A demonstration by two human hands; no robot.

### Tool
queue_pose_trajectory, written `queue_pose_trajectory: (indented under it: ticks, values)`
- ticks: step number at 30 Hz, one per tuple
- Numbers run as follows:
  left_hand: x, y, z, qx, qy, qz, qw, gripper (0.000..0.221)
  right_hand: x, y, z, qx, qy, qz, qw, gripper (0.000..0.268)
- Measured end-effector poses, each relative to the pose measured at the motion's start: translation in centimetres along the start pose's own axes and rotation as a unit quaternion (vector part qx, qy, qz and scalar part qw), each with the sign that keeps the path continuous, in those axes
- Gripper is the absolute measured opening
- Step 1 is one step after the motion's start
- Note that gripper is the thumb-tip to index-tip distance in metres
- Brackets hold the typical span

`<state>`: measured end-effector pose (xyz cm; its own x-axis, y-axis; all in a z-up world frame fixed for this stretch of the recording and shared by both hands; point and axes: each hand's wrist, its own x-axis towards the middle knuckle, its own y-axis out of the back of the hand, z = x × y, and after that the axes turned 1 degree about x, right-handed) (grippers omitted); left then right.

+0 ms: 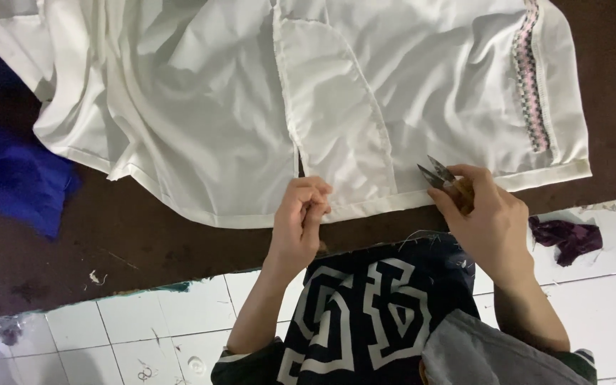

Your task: Trimming loose threads from a white garment using thread snips on a work table in a factory setting.

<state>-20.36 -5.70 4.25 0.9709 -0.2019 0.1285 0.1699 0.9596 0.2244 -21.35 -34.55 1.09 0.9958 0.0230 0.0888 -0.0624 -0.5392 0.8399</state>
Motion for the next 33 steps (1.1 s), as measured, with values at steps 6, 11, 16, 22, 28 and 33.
queue_pose_trajectory:
  ticks: [6,11,16,22,28,33]
  values:
    - [-0.2,-0.2,0.9,0.086,0.090,-0.083,0.989,0.010,-0.3,-0.3,0.2,-0.010,0.000,0.013,1.000,0.044]
    - [-1.5,1.6,1.4,-0.025,0.113,-0.064,0.991,0.007,-0.4,-0.1,0.1,0.003,-0.007,0.005,1.000,0.042]
    - [-3.8,4.1,0.9,-0.209,0.020,-0.042,0.977,0.009,-0.3,-0.1,0.1,0.017,0.006,-0.001,1.000,0.043]
    - [-3.8,2.6,2.4,0.095,0.266,-0.023,0.959,0.012,-0.3,0.3,-0.6,0.024,0.007,-0.006,1.000,0.043]
    - [-4.6,0.1,-1.4,0.337,0.196,-0.028,0.920,0.045,-0.3,0.5,-0.6,0.034,0.009,-0.013,0.999,0.044]
    - [-4.6,0.0,-1.8,0.393,0.119,-0.009,0.912,0.019,-0.2,0.7,-0.9,0.028,0.035,-0.008,0.999,0.042]
